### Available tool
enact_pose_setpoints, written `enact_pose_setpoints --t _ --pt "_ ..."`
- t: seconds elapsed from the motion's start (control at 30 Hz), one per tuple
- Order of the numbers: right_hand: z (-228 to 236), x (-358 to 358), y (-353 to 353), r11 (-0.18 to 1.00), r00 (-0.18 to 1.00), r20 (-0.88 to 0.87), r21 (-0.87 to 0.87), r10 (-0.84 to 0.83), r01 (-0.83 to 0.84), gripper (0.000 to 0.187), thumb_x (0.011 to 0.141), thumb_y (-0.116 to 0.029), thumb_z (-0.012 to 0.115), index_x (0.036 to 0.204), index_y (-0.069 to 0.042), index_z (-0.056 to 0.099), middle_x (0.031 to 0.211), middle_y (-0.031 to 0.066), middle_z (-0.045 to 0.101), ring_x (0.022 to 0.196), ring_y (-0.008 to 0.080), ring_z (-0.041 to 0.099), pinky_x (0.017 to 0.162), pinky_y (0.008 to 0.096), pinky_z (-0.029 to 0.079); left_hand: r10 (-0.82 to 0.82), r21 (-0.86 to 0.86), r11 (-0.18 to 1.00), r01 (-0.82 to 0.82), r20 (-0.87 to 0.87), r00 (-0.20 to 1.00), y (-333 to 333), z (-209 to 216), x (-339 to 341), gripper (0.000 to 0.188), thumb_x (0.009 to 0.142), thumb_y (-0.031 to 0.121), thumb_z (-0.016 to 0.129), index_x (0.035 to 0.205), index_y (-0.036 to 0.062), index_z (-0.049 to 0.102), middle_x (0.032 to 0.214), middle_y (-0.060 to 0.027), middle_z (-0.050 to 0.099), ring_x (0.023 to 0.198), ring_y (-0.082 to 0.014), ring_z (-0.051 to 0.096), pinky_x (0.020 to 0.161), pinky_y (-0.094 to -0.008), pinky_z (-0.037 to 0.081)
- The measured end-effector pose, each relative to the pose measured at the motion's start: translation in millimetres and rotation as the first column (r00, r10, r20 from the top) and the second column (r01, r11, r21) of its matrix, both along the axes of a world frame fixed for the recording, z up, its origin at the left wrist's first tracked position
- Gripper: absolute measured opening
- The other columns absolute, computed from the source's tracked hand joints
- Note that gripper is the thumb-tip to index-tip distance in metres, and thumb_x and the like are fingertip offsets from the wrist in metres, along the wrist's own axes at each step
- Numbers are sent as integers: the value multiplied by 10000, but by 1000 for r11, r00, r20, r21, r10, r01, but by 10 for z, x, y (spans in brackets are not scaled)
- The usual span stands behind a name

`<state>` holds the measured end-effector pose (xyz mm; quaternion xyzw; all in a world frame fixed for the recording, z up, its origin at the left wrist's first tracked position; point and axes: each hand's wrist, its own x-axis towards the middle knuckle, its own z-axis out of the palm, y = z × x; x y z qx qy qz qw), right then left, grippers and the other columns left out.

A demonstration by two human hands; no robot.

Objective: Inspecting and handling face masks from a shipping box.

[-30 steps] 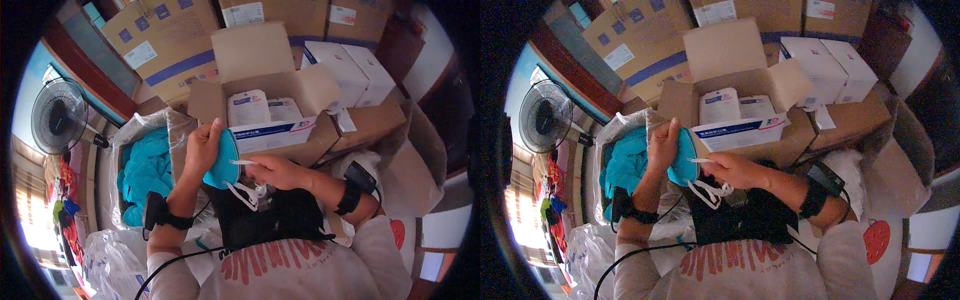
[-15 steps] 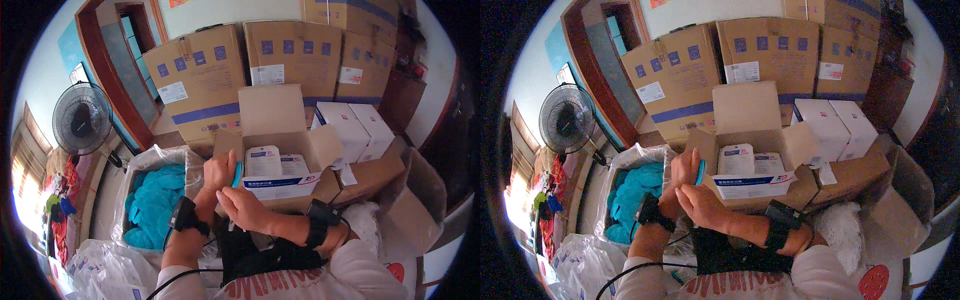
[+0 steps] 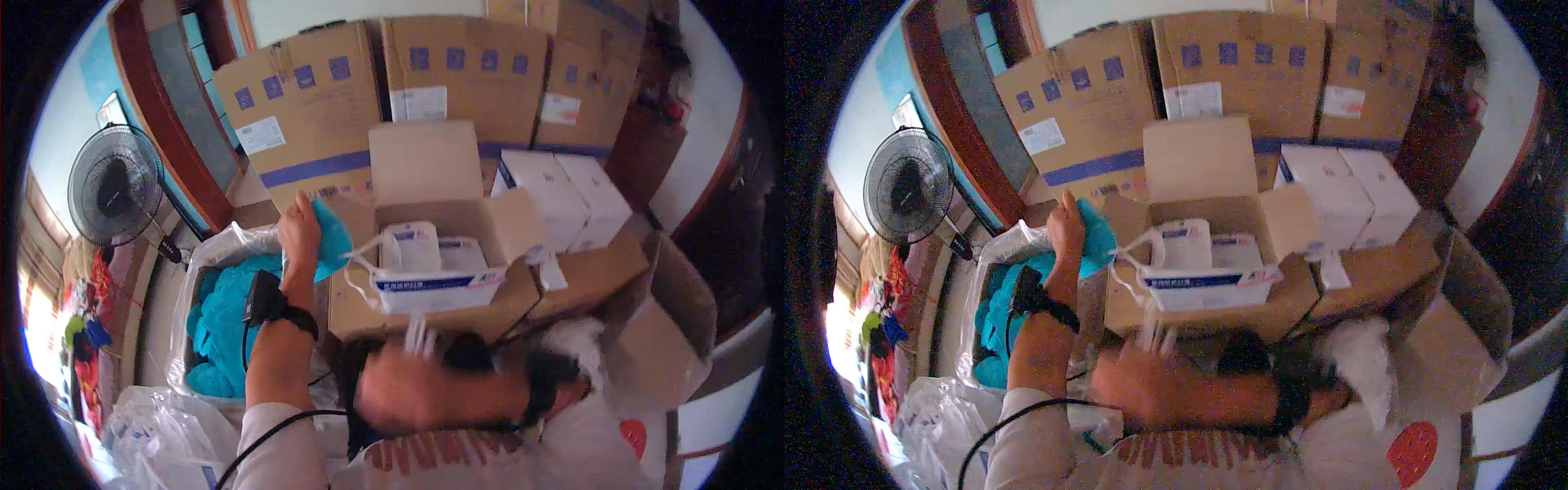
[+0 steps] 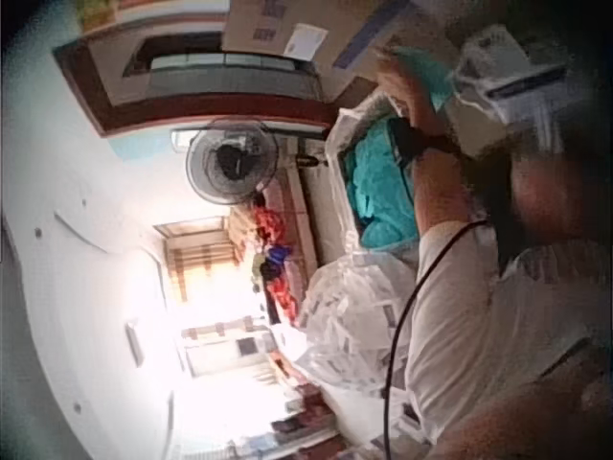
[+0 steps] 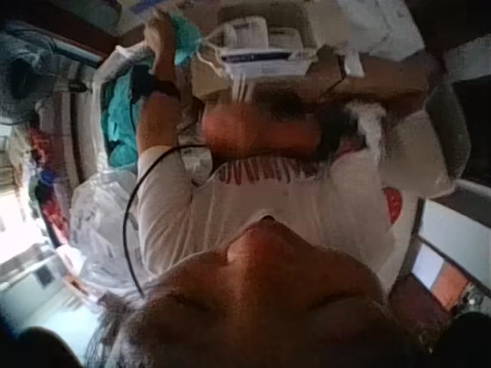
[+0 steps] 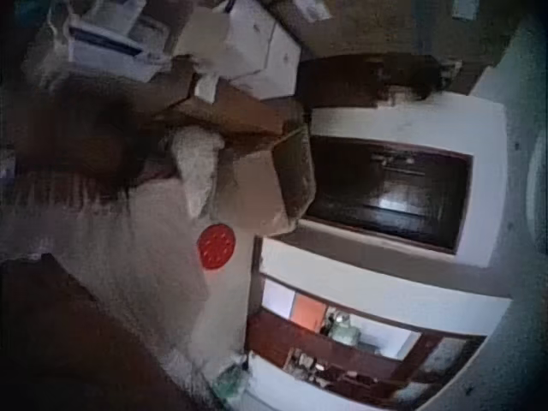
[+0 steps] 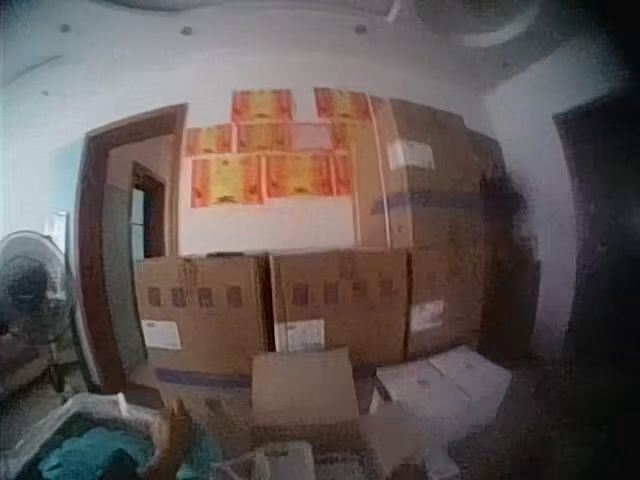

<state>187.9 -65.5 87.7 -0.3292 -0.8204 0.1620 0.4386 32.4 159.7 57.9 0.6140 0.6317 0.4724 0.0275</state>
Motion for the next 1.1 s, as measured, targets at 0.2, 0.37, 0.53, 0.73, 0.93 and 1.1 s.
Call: enact_pose_setpoints --t 0.2,0.37,0.53,0.73,0.93,1.1 --pt "-103 566 554 918 867 -340 -286 -364 274 260 883 -236 357 818 -14 476 706 49 483 679 122 468 638 275 396 -354 -81 914 398 318 879 -460 366 574 553 844 437 344 635 -33 547 535 -134 509 523 -221 492 546 -365 382" --pt "-524 314 662 796 750 -574 -596 -330 -106 310 895 -310 311 928 -50 474 792 46 497 755 109 469 711 253 387 -395 14 888 459 532 749 -703 479 703 551 845 448 356 648 -27 553 522 -68 488 528 -125 445 539 -319 379" --pt "-510 89 471 331 494 -818 -572 -293 -750 326 897 -338 274 974 -73 447 827 66 531 721 152 526 644 293 417 -327 -82 910 406 460 825 -561 268 616 552 844 450 351 689 -35 563 550 -115 501 546 -164 478 564 -328 390" --pt "-653 125 431 892 953 -170 -424 -251 159 192 846 -216 435 806 -33 474 602 49 465 527 266 467 482 357 365 -205 -187 949 255 249 946 -542 212 423 569 836 475 299 731 -10 576 694 -222 555 693 -380 535 640 -435 395" --pt "-93 -171 563 943 999 15 330 -47 40 155 793 -150 484 767 1 462 723 167 481 695 359 482 594 402 391 -197 -309 923 228 130 972 -531 -74 393 549 831 470 283 757 31 603 772 -229 557 785 -396 524 694 -456 400" --pt "-237 -546 518 977 975 -204 -207 -87 43 178 815 -134 457 713 9 430 671 172 450 631 338 466 535 383 351 -85 -171 979 109 139 987 -568 73 145 494 836 423 314 720 45 610 730 -202 570 732 -382 535 673 -458 406"
